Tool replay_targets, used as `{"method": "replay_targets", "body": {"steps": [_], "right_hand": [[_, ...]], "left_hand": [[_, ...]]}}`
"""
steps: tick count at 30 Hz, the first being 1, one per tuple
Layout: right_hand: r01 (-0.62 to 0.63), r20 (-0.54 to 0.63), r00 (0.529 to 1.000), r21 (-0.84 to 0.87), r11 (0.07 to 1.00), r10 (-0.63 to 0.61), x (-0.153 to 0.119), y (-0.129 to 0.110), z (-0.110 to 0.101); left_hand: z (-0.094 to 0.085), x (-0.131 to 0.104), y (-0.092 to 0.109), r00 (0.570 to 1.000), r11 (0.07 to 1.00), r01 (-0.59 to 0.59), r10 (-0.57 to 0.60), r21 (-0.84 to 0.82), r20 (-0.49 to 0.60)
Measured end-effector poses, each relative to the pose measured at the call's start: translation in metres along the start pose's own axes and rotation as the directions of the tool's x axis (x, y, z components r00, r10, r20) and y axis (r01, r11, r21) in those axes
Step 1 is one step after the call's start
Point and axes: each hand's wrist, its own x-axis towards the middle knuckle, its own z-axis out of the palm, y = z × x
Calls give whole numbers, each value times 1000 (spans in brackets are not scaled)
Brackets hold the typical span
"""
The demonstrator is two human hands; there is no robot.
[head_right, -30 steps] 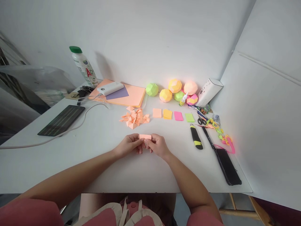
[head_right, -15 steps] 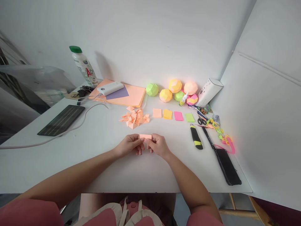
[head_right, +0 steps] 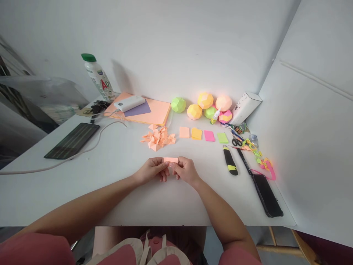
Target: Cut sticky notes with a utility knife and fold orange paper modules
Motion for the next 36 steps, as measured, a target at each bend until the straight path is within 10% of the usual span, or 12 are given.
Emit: {"method": "replay_targets", "body": {"steps": [26, 36], "right_hand": [[-1, 85, 996, 57, 998, -3, -1, -5, 7], [-67, -202, 977, 0, 998, 66, 9, -4, -19]], "left_hand": [[4, -5, -7, 996, 990, -87, 86, 112, 10], [4, -3, 0, 991, 995, -93, 97, 39, -98]]}}
